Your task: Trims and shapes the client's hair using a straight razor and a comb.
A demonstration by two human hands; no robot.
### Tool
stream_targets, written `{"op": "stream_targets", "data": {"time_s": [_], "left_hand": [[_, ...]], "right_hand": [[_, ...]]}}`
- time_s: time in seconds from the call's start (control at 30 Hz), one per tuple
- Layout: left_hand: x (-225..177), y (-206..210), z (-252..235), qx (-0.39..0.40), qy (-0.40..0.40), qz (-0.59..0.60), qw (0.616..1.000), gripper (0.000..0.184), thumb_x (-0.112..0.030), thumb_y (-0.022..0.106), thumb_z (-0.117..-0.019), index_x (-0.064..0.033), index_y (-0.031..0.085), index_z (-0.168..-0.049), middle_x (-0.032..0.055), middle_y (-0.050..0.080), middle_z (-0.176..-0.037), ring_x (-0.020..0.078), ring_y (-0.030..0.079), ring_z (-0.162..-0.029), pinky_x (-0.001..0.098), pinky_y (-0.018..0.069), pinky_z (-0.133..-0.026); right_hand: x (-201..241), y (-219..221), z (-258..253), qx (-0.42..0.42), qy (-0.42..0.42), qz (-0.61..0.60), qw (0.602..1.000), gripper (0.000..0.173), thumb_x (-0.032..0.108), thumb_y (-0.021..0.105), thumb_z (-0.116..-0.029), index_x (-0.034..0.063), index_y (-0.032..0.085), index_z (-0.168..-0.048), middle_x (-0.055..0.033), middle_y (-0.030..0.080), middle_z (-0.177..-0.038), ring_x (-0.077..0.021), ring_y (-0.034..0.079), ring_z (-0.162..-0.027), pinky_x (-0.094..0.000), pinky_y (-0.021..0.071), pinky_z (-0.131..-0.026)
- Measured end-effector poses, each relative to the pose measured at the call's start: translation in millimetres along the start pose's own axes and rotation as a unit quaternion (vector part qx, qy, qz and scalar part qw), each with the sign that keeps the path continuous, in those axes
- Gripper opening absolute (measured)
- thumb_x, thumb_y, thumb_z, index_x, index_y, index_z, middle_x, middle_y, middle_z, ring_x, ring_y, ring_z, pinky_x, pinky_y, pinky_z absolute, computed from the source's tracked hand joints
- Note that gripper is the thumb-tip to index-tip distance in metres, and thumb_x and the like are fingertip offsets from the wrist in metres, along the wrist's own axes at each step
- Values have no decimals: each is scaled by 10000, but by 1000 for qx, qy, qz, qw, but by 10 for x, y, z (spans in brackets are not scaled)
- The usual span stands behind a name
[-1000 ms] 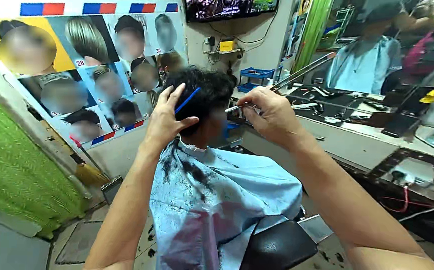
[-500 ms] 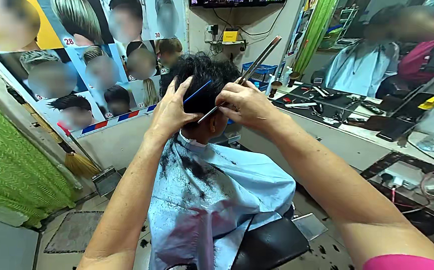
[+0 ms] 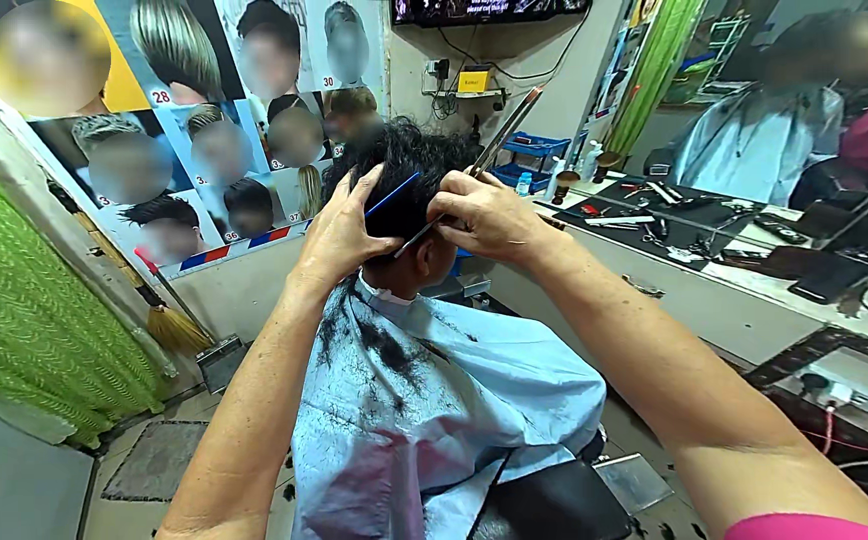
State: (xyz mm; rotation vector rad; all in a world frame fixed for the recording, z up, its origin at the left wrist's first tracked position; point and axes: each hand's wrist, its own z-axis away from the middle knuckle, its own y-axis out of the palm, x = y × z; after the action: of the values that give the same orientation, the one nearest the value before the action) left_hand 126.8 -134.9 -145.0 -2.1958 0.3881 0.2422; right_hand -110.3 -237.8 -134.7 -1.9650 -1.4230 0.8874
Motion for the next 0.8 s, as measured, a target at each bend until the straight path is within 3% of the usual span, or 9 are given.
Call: {"op": "stream_targets", "data": {"time_s": [0.27,0.8], "left_hand": [[-7,7,-22,-1,-1,-12,1000,1068,-458,906,-691,-264,376,-1599,151,409,-1602,332,537,-1364,602,496,-1042],[-13,15,-34,-2,-12,-21,1000,1065,-456,906,-695,-283,367,-1598,170,423,-1586,352,542,-1354,604,502,-1026]], "right_hand": [[-68,57,-1,-11,-7,-13,1000,148,187,628,-965,148,721,-1073,-85,638,-1025,-268,631,-1000,-517,494,-873],[-112,90,-29,0,-6,-3,1000,138,191,617,-966,165,714,-1061,-68,618,-1011,-249,614,-970,-486,480,-858]]}}
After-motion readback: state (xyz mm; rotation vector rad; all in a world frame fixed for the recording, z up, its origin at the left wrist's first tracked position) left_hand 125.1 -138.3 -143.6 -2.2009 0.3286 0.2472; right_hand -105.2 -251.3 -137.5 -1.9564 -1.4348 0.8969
